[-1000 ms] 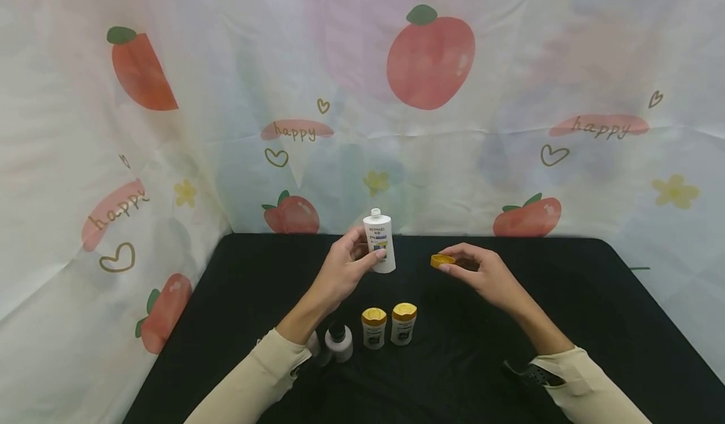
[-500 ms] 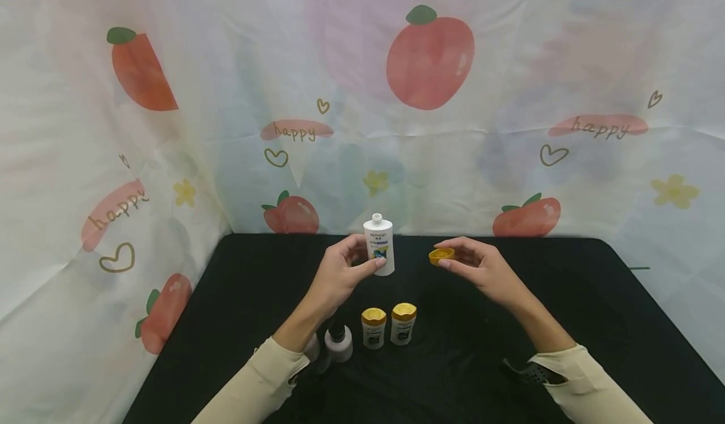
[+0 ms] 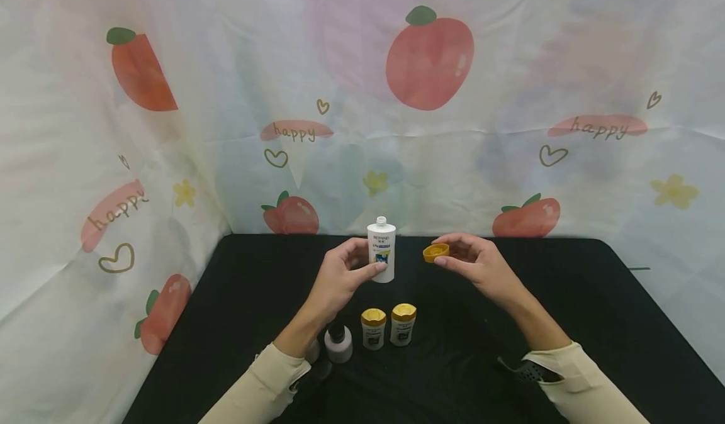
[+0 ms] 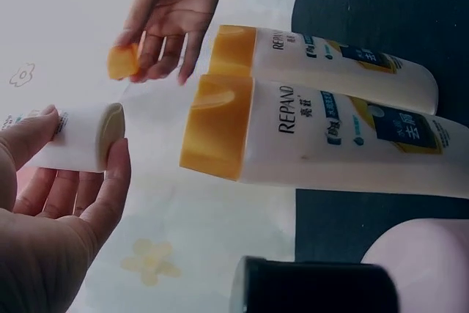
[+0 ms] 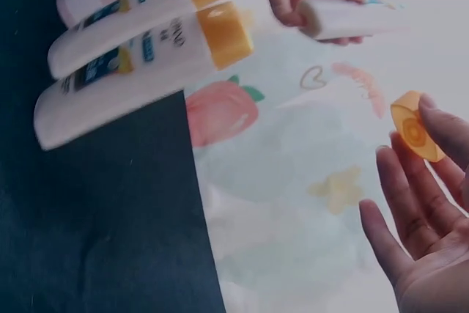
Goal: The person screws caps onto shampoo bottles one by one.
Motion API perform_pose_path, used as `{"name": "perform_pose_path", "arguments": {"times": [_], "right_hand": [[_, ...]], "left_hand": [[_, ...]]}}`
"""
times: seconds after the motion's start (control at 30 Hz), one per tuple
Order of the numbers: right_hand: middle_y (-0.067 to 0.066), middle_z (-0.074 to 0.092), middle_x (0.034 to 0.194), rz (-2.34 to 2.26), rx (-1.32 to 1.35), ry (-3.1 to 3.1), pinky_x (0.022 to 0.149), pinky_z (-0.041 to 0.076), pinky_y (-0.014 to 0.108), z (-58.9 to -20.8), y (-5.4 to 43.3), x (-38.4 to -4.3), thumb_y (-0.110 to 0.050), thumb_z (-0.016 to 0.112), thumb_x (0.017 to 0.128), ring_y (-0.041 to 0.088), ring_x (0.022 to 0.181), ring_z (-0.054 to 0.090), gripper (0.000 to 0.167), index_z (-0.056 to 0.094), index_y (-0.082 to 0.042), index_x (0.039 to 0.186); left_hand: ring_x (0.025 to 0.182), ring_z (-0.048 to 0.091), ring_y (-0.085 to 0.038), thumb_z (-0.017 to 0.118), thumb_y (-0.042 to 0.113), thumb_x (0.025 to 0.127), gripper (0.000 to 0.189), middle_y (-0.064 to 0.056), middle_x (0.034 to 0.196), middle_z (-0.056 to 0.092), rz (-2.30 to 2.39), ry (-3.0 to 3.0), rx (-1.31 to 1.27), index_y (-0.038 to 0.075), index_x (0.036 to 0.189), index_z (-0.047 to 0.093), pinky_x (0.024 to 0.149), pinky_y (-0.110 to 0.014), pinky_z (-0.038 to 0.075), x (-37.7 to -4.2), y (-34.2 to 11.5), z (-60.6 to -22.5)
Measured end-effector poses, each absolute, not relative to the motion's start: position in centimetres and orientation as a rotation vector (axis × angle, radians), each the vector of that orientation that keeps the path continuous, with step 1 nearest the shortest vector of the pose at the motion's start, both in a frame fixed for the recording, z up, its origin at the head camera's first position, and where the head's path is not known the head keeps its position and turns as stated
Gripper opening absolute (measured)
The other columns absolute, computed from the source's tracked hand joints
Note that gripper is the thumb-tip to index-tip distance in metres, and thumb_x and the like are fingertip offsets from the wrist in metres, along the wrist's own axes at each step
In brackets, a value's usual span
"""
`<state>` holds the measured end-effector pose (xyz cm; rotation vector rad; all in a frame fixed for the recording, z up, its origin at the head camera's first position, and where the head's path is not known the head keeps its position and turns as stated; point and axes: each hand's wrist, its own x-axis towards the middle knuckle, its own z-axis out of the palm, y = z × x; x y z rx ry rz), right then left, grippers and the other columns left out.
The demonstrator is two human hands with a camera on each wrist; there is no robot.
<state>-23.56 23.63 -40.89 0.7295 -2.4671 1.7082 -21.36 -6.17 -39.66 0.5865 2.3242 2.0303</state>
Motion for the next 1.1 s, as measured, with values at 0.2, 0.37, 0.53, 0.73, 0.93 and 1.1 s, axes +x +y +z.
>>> {"name": "perform_pose_path", "arguments": {"times": [0.2,0.37,0.53,0.73,0.93,1.1], "right_hand": [[0.004,0.068,0.118,1.809,0.755,-2.431,0.09,0.057,0.025,-39.9,22.9,-23.4,-0.011,0.069,0.098,0.016,0.106,0.069,0.033,0.063,-0.004,0.13],[0.006,0.067,0.12,1.793,0.823,-2.413,0.089,0.057,0.026,-39.4,22.2,-23.3,-0.008,0.068,0.098,0.017,0.105,0.069,0.035,0.062,-0.001,0.131],[0.008,0.065,0.12,1.798,0.841,-2.392,0.088,0.058,0.026,-39.2,21.8,-23.2,-0.006,0.068,0.097,0.016,0.104,0.071,0.033,0.06,-0.001,0.128],[0.011,0.061,0.119,1.837,0.874,-2.361,0.087,0.058,0.026,-38.6,21.4,-23.2,-0.004,0.068,0.097,0.016,0.104,0.071,0.03,0.059,-0.001,0.126],[0.009,0.063,0.122,1.801,0.899,-2.366,0.091,0.057,0.027,-37.9,21.0,-23.0,-0.005,0.068,0.097,0.019,0.106,0.068,0.032,0.061,-0.007,0.129],[0.009,0.064,0.124,1.814,0.947,-2.332,0.092,0.057,0.028,-37.5,20.6,-23.2,-0.004,0.067,0.097,0.02,0.108,0.068,0.033,0.061,-0.006,0.13]], "left_hand": [[0.111,0.068,-0.022,0.077,0.013,0.091,0.036,-0.008,0.118,0.07,2.018,2.31,0.605,0.009,0.125,0.065,0.092,-0.039,0.057,-21.2,-5.8,-40.0],[0.11,0.068,-0.022,0.077,0.014,0.092,0.034,-0.008,0.117,0.07,1.987,2.323,0.63,0.009,0.124,0.065,0.09,-0.037,0.057,-21.0,-5.5,-40.1],[0.108,0.068,-0.022,0.077,0.014,0.092,0.032,-0.008,0.117,0.07,1.963,2.343,0.648,0.009,0.122,0.066,0.089,-0.037,0.058,-20.9,-5.3,-40.1],[0.106,0.068,-0.02,0.077,0.015,0.092,0.031,-0.007,0.115,0.071,1.945,2.353,0.659,0.009,0.121,0.066,0.088,-0.036,0.057,-20.8,-5.2,-40.2],[0.106,0.068,-0.018,0.077,0.016,0.092,0.031,-0.005,0.113,0.071,1.933,2.371,0.656,0.01,0.12,0.067,0.093,-0.041,0.055,-20.6,-5.2,-40.3],[0.106,0.069,-0.018,0.077,0.015,0.092,0.029,-0.006,0.114,0.072,1.933,2.375,0.668,0.009,0.118,0.068,0.095,-0.042,0.055,-20.6,-5.1,-40.4]]}}
